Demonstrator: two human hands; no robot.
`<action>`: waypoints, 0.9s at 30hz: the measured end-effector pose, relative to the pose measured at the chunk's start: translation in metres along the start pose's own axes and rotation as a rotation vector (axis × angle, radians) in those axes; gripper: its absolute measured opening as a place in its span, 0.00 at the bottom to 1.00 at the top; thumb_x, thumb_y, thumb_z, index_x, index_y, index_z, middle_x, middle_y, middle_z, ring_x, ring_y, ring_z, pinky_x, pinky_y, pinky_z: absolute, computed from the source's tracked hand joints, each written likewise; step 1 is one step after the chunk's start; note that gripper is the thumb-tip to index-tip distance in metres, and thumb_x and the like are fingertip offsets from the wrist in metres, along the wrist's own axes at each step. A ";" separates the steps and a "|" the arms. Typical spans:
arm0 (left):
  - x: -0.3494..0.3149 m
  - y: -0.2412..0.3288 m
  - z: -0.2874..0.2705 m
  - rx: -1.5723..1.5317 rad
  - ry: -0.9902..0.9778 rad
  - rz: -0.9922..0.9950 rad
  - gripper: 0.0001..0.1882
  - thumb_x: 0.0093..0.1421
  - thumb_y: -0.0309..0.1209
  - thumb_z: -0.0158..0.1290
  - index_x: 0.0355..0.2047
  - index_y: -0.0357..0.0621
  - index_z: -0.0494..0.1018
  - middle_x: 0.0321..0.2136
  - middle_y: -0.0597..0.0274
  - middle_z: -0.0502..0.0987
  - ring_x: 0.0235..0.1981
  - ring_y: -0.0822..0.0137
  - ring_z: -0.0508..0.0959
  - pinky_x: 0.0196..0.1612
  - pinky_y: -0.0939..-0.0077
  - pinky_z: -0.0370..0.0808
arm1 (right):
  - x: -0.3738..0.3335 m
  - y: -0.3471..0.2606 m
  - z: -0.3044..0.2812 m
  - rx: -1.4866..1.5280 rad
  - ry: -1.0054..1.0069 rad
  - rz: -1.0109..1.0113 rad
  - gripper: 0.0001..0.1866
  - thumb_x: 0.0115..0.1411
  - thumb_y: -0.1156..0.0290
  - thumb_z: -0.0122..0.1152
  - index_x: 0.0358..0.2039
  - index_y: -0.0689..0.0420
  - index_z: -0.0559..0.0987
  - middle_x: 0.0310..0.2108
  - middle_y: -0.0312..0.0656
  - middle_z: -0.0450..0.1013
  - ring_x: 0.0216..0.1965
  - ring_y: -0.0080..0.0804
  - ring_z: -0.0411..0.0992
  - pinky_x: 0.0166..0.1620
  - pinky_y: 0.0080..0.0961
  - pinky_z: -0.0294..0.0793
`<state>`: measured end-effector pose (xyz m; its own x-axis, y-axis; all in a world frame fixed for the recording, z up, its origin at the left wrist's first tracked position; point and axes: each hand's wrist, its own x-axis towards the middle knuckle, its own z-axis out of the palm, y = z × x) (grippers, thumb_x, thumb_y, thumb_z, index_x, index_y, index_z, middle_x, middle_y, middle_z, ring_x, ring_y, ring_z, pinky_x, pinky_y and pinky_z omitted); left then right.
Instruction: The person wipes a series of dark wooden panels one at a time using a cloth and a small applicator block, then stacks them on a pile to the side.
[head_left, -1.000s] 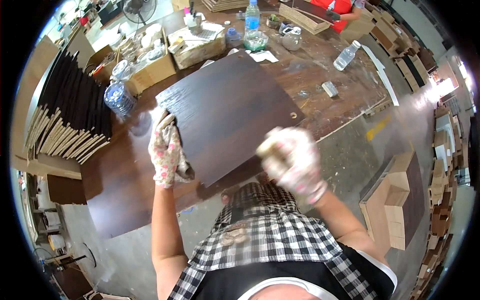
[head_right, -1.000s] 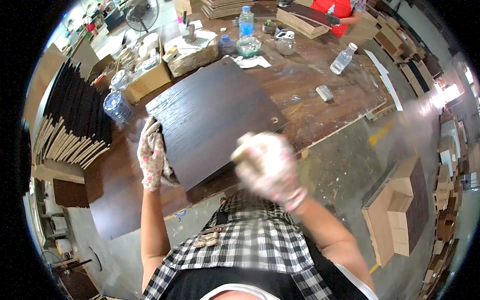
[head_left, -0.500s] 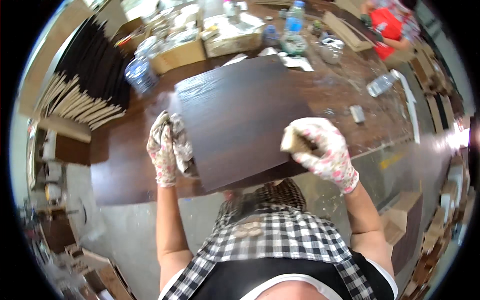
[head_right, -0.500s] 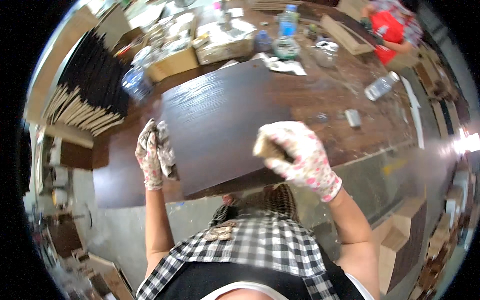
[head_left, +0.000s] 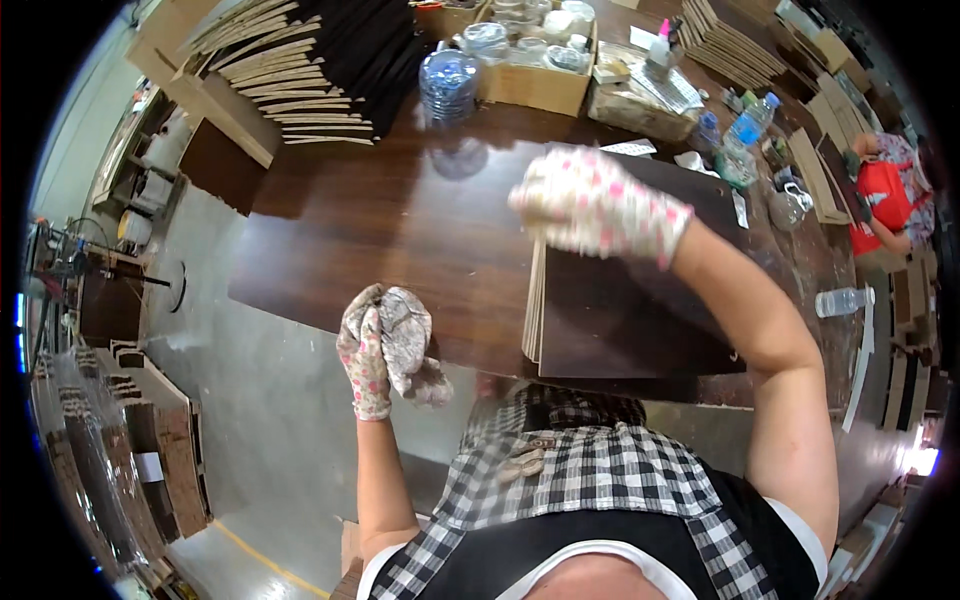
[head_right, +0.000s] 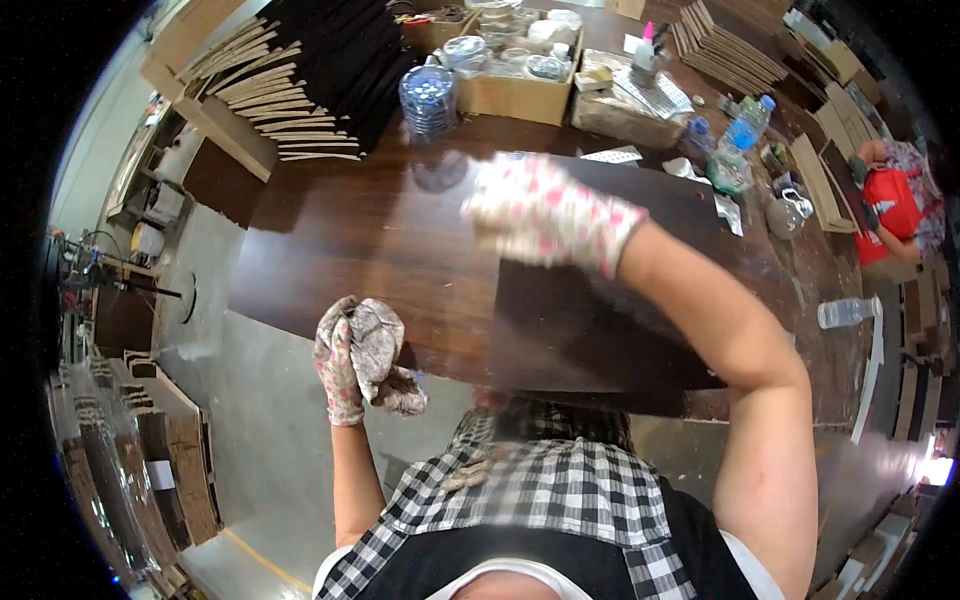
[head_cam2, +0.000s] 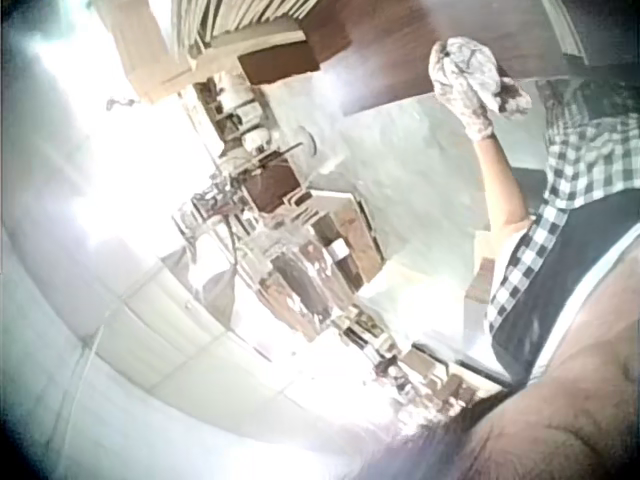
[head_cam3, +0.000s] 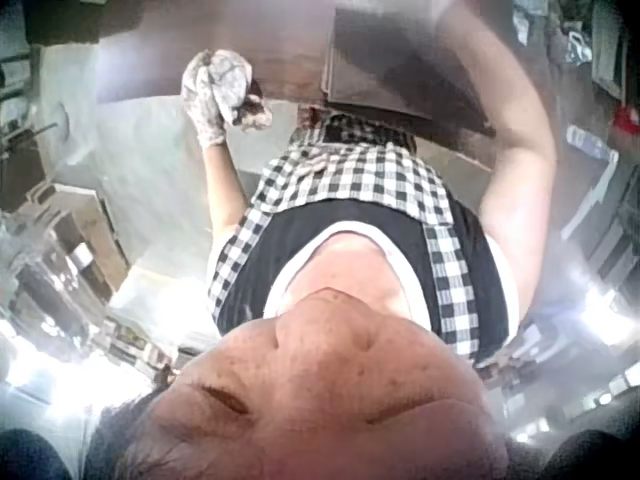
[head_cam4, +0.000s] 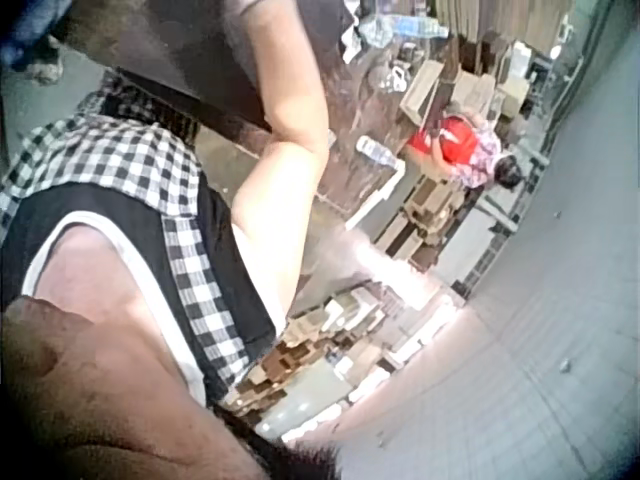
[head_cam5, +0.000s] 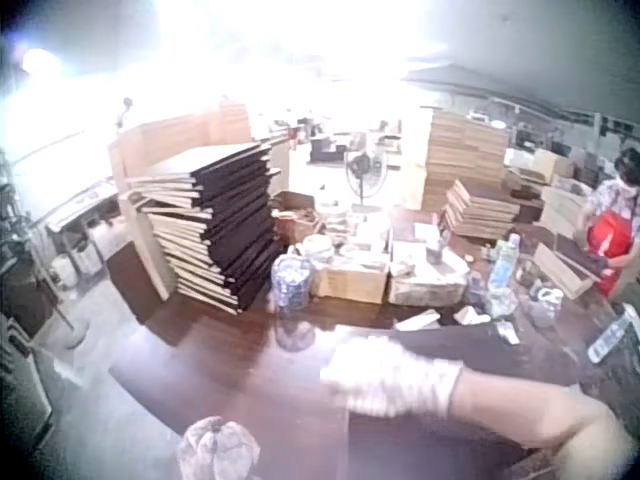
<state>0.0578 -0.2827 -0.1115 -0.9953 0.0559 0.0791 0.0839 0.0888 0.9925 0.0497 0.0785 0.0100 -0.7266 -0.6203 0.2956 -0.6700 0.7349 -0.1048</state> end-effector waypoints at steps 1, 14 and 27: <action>0.000 0.002 -0.001 0.013 -0.011 -0.012 0.15 0.68 0.25 0.51 0.53 0.34 0.76 0.50 0.55 0.80 0.52 0.64 0.78 0.58 0.69 0.73 | 0.008 0.027 -0.001 -0.027 0.015 0.048 0.17 0.58 0.61 0.66 0.46 0.54 0.79 0.35 0.45 0.73 0.41 0.47 0.73 0.43 0.42 0.74; 0.054 0.173 0.153 -0.283 -0.298 0.429 0.22 0.66 0.26 0.56 0.59 0.36 0.70 0.57 0.53 0.75 0.57 0.63 0.74 0.63 0.67 0.69 | -0.107 0.001 -0.111 0.525 0.663 0.737 0.22 0.62 0.61 0.66 0.55 0.56 0.79 0.46 0.41 0.80 0.47 0.28 0.78 0.52 0.26 0.78; -0.025 0.157 0.363 0.546 -1.069 1.212 0.23 0.55 0.38 0.60 0.51 0.48 0.78 0.57 0.52 0.73 0.63 0.45 0.68 0.64 0.49 0.67 | -0.289 -0.083 -0.075 0.850 1.379 1.024 0.22 0.64 0.73 0.63 0.58 0.65 0.76 0.52 0.43 0.77 0.49 0.25 0.76 0.51 0.22 0.77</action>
<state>0.1134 0.0910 0.0085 0.1008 0.9156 0.3893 0.9443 -0.2113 0.2525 0.3270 0.2175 0.0046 -0.5133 0.8291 0.2217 -0.3246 0.0516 -0.9444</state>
